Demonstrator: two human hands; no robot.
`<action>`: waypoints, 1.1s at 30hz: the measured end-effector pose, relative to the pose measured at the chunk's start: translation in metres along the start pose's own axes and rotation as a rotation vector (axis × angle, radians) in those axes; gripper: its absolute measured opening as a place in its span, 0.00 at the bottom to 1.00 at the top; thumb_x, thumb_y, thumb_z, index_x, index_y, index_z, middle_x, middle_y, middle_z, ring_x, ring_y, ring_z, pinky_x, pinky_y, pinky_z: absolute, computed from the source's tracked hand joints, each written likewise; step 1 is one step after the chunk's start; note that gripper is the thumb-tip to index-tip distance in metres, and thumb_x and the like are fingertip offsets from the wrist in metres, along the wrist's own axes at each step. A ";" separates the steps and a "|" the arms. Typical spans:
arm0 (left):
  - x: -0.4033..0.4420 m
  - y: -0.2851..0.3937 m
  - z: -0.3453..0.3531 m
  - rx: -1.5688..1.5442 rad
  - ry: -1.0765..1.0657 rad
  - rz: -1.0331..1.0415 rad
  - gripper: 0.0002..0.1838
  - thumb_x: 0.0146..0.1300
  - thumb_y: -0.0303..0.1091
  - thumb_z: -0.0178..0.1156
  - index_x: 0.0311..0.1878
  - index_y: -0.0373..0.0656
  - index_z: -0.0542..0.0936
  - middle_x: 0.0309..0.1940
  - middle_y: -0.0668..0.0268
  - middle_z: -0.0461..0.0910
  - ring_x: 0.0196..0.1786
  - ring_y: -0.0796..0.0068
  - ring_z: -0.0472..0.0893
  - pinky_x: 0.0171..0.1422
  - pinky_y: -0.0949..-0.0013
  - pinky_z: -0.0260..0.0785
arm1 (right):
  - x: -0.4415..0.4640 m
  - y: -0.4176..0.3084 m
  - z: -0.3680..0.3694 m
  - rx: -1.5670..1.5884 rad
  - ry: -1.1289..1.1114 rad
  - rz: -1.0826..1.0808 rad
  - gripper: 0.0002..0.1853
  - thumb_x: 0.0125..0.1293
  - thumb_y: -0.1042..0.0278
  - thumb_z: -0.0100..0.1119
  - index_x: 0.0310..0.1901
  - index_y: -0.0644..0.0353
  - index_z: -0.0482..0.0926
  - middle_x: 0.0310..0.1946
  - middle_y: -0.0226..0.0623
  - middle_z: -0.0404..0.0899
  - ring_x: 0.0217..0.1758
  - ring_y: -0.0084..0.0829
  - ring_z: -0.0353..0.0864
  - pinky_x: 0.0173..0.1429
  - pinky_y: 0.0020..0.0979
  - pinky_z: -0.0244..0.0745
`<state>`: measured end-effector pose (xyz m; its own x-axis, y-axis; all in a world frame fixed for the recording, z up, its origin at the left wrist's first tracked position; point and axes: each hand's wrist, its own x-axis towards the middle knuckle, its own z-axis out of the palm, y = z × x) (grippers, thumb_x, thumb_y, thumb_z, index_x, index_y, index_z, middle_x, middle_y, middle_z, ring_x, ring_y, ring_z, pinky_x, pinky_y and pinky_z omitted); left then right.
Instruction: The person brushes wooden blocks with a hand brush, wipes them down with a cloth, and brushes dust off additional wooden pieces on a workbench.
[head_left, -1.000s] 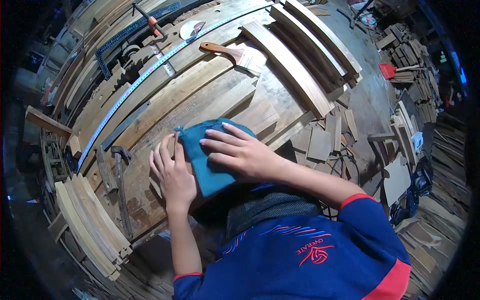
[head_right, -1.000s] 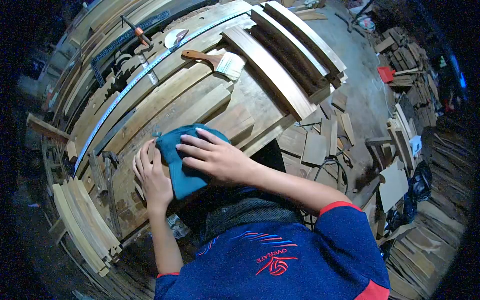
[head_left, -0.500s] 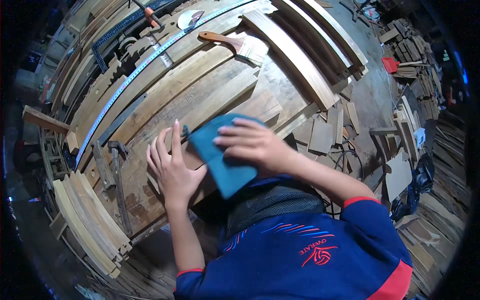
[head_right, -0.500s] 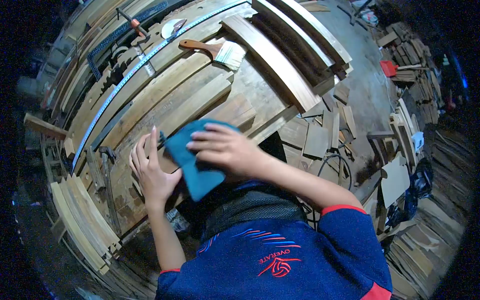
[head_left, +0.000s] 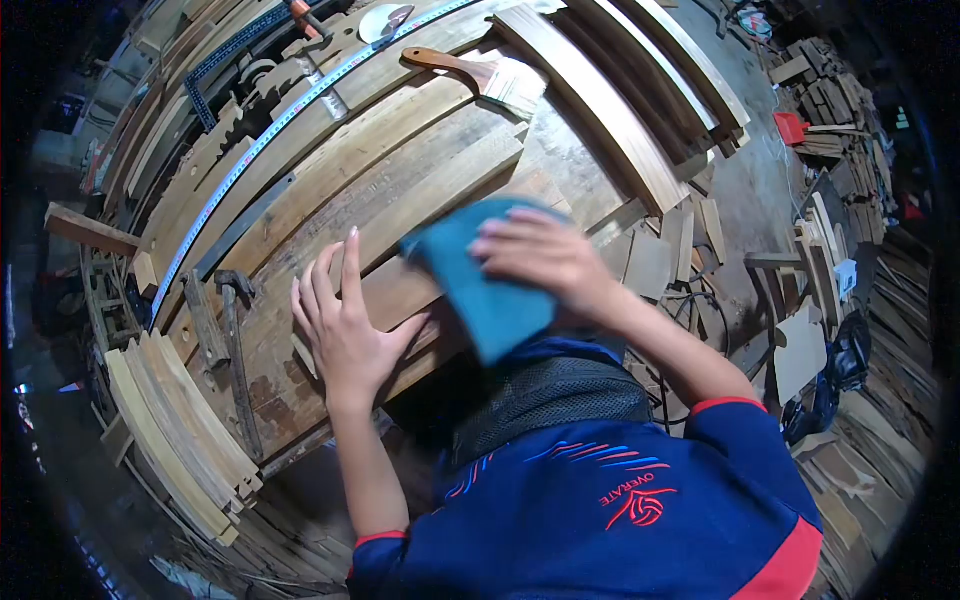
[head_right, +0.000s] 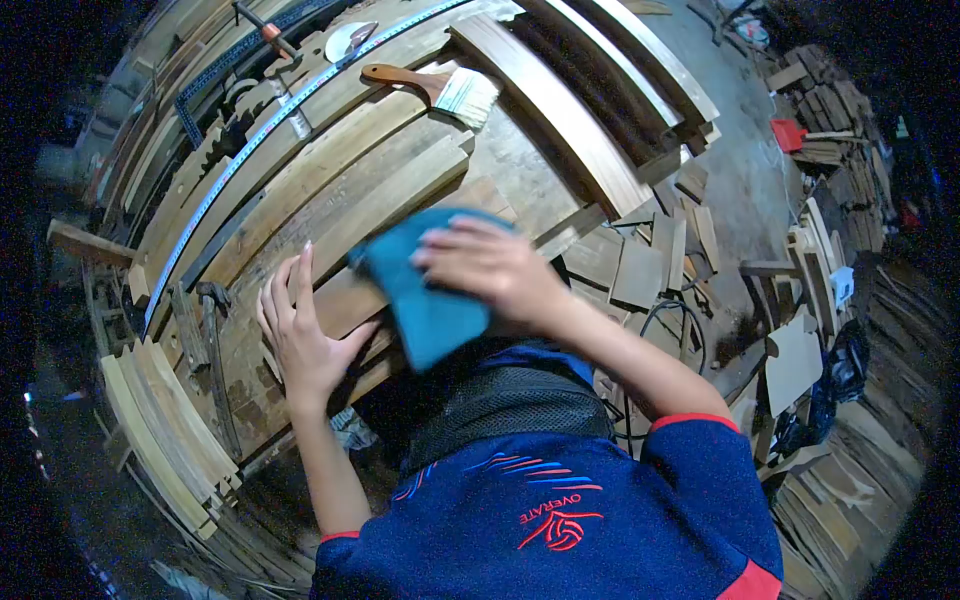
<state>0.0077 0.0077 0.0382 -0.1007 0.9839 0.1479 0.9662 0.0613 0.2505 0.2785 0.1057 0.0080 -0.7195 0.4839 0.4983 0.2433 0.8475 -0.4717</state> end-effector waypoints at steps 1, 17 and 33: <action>-0.001 0.000 -0.002 -0.001 -0.011 -0.009 0.63 0.39 0.52 0.84 0.82 0.54 0.64 0.68 0.59 0.70 0.74 0.54 0.67 0.83 0.43 0.50 | -0.004 0.009 -0.010 -0.047 0.053 0.080 0.19 0.55 0.67 0.70 0.50 0.57 0.87 0.62 0.36 0.86 0.71 0.40 0.81 0.78 0.52 0.70; 0.000 0.001 0.001 -0.024 0.031 -0.035 0.64 0.33 0.42 0.86 0.81 0.56 0.66 0.68 0.59 0.72 0.73 0.53 0.68 0.81 0.46 0.55 | -0.014 0.018 -0.021 -0.203 0.082 0.219 0.29 0.50 0.67 0.72 0.58 0.57 0.86 0.66 0.41 0.83 0.75 0.42 0.77 0.80 0.50 0.69; -0.001 -0.001 0.004 -0.028 0.052 -0.006 0.54 0.46 0.47 0.81 0.80 0.54 0.68 0.69 0.58 0.72 0.74 0.52 0.69 0.82 0.43 0.52 | 0.003 -0.011 0.019 -0.298 0.124 0.176 0.24 0.60 0.68 0.61 0.58 0.67 0.84 0.66 0.50 0.82 0.73 0.47 0.78 0.79 0.50 0.68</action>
<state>0.0076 0.0076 0.0342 -0.1191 0.9734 0.1956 0.9586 0.0614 0.2779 0.2615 0.0932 0.0012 -0.5703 0.6350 0.5212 0.5482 0.7667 -0.3342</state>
